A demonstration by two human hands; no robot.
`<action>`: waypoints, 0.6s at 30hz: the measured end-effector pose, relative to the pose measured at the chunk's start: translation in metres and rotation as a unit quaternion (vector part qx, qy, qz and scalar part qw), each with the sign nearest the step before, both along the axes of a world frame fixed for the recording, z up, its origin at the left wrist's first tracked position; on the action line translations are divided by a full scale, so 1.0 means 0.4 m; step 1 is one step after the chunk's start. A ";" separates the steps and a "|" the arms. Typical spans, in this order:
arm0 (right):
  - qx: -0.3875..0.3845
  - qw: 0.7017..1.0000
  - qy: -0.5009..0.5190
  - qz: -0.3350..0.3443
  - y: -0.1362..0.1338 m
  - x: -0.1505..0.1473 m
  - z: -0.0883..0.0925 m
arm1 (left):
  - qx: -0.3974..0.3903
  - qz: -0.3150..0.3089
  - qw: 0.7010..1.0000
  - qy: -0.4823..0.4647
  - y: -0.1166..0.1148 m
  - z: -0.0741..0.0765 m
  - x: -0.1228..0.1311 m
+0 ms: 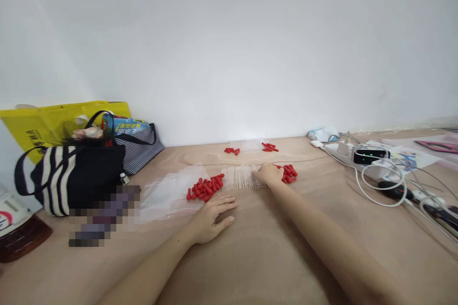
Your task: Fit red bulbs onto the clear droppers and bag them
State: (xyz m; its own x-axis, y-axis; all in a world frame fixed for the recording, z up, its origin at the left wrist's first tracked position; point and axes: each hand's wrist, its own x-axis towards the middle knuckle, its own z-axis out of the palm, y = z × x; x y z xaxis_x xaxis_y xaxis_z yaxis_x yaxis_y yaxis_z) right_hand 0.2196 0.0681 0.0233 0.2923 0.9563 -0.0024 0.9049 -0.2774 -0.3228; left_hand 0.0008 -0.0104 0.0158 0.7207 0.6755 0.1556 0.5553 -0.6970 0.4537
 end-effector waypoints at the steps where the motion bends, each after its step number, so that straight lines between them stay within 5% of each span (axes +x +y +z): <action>1: -0.005 1.000 0.001 -0.001 0.001 0.001 0.002 | -0.001 0.003 1.000 0.002 -0.001 0.000 0.000; 13: 0.003 1.000 0.004 0.016 -0.017 -0.006 0.034 | 0.017 -0.008 1.000 -0.006 0.001 -0.007 -0.004; 18: 0.067 0.993 0.000 0.092 -0.088 0.018 0.043 | 0.119 0.061 0.989 -0.065 -0.007 -0.002 0.001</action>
